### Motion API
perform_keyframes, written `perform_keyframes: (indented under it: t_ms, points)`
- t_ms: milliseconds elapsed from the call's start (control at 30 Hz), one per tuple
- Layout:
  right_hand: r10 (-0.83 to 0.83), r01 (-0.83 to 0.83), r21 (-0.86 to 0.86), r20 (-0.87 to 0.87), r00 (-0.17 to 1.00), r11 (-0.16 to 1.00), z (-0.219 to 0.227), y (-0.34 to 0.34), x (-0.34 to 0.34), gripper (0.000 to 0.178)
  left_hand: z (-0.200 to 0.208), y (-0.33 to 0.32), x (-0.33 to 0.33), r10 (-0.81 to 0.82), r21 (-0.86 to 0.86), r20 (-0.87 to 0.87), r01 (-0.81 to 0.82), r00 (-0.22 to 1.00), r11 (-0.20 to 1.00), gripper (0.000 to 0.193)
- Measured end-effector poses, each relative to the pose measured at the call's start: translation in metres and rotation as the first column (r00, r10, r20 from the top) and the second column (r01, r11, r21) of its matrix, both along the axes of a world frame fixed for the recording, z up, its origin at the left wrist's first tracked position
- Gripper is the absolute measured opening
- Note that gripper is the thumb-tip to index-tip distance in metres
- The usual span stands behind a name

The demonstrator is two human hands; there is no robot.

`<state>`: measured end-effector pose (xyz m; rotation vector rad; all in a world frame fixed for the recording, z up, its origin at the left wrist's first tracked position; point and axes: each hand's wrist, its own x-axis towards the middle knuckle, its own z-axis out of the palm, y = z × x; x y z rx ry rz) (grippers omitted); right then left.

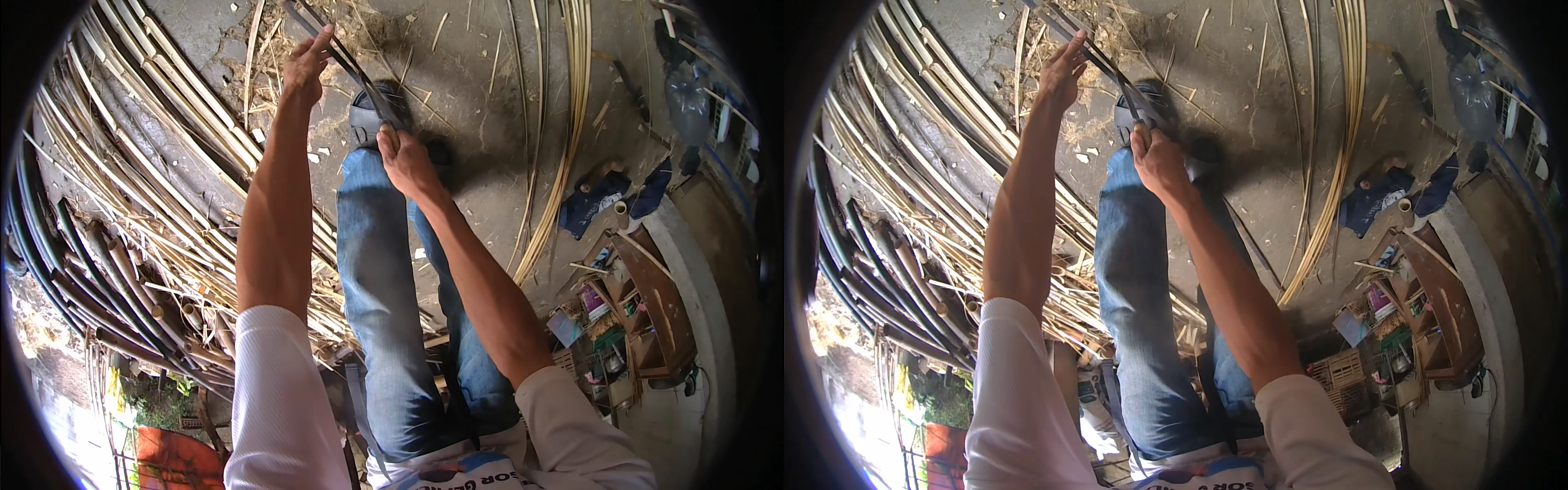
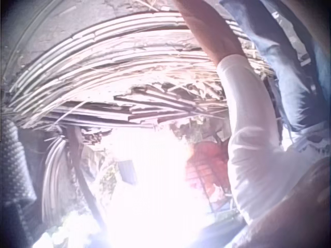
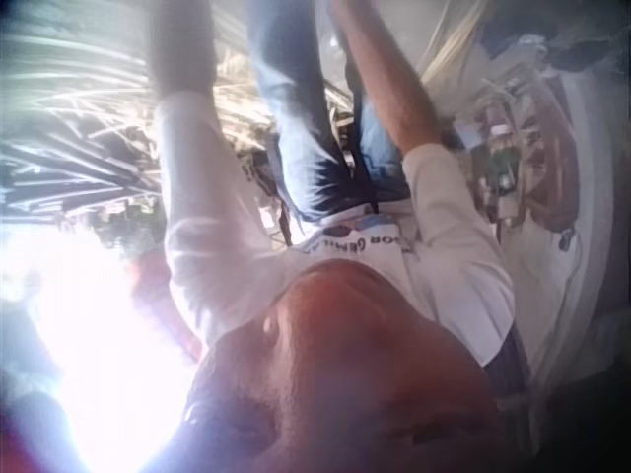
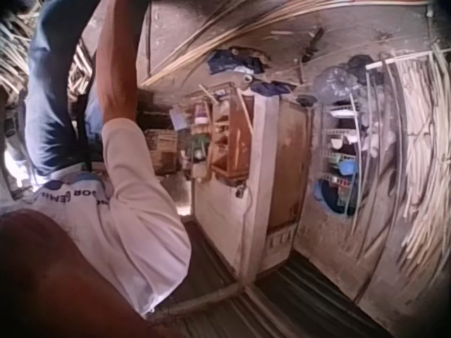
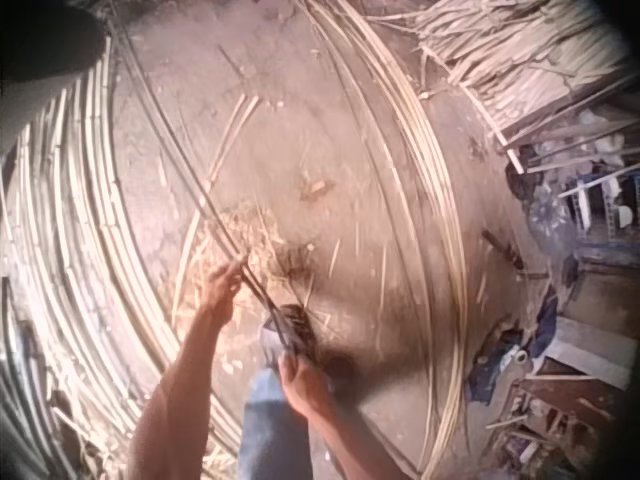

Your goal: The person repeatedly splits long bamboo poles into thin strips using a machete. They hold each pole, strike it with the blade, and pull the resulting strips apart, then set them aside. The process is repeated for multiple poles throughout the clip.

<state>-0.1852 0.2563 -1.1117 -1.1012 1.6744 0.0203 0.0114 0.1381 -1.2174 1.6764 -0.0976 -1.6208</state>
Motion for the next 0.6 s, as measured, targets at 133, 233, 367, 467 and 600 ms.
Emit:
perform_keyframes:
  t_ms: [133,233,367,467,600]
  points:
    - [-0.115,0.115,-0.031,0.002,0.993,0.993,0.006,0.012,0.004,0.038,0.007,-0.002,-0.013,-0.024,-0.123,-0.052,0.018,0.998,0.992,0.035]
    - [-0.237,0.226,0.082,0.151,0.960,0.971,0.020,0.013,0.009,0.039,0.008,0.011,-0.014,0.001,-0.152,-0.104,-0.016,0.995,0.988,0.026]
    - [-0.564,0.340,0.649,0.169,0.808,0.680,0.040,0.001,-0.008,0.046,0.007,0.019,-0.005,-0.044,-0.136,-0.162,0.022,0.986,0.990,0.024]
    - [-0.158,0.152,0.118,0.036,0.987,0.981,0.010,0.033,-0.010,0.052,0.029,0.016,-0.014,0.116,-0.061,-0.181,-0.129,0.976,0.990,0.027]
    - [-0.355,0.322,0.291,0.067,0.933,0.901,-0.026,0.067,-0.018,0.053,0.031,0.017,-0.015,0.078,-0.053,-0.135,-0.086,0.988,0.995,0.036]
